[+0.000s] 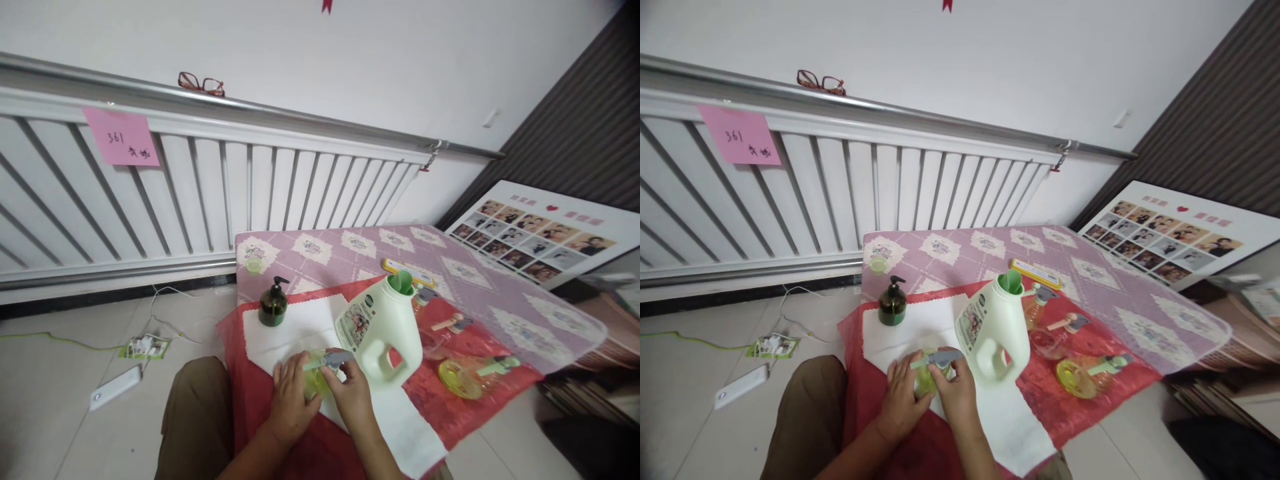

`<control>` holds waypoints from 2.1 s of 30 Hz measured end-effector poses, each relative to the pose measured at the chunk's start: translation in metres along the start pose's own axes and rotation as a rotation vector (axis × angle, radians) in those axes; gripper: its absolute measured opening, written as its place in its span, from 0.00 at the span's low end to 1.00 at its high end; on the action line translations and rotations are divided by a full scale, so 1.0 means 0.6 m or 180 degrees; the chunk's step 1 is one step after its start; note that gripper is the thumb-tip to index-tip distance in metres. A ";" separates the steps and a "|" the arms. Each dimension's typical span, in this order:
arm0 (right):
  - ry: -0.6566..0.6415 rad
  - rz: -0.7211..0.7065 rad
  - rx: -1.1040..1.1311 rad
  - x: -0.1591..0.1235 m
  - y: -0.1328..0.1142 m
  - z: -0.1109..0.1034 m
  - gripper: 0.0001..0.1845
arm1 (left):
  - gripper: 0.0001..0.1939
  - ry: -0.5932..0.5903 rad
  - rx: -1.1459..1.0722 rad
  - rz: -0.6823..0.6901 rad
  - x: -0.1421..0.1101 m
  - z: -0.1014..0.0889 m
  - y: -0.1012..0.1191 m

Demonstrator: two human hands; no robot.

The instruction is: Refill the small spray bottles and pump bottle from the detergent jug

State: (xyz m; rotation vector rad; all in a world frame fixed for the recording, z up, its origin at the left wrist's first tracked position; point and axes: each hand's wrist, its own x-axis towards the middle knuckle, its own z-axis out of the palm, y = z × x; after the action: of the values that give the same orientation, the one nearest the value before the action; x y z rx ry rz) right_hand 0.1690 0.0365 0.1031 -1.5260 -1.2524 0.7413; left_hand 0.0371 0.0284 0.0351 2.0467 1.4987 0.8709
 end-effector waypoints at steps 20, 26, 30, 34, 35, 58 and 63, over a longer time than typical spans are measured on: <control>-0.0663 -0.0132 0.0401 -0.008 0.008 -0.024 0.17 | 0.35 -0.0046 -0.0013 -0.0007 0.000 -0.002 0.001; -0.0575 -0.0190 0.0363 -0.006 0.006 -0.024 0.16 | 0.36 -0.0112 -0.0063 -0.0059 0.002 -0.010 0.007; -0.0445 -0.0166 0.0382 -0.007 0.010 -0.020 0.16 | 0.34 -0.0114 -0.0106 -0.0058 0.004 -0.012 0.008; -0.0211 -0.0080 0.0446 -0.010 0.018 -0.009 0.17 | 0.33 -0.0055 -0.0094 -0.0039 0.002 -0.009 0.007; -0.0142 -0.0058 0.0472 -0.011 0.020 -0.005 0.19 | 0.33 -0.0047 -0.0091 -0.0029 0.002 -0.008 0.007; -0.0683 -0.0273 -0.0021 -0.002 -0.015 -0.026 0.15 | 0.38 -0.0079 -0.0001 0.0007 0.001 -0.001 -0.001; -0.0668 -0.0334 -0.0101 -0.002 -0.015 -0.028 0.15 | 0.37 -0.0106 0.0050 -0.0013 0.001 0.000 0.000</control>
State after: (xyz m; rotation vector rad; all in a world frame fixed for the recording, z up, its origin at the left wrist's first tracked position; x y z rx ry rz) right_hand 0.1808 0.0300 0.1168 -1.4232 -1.4943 0.8320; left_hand 0.0372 0.0290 0.0356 2.0586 1.4958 0.8221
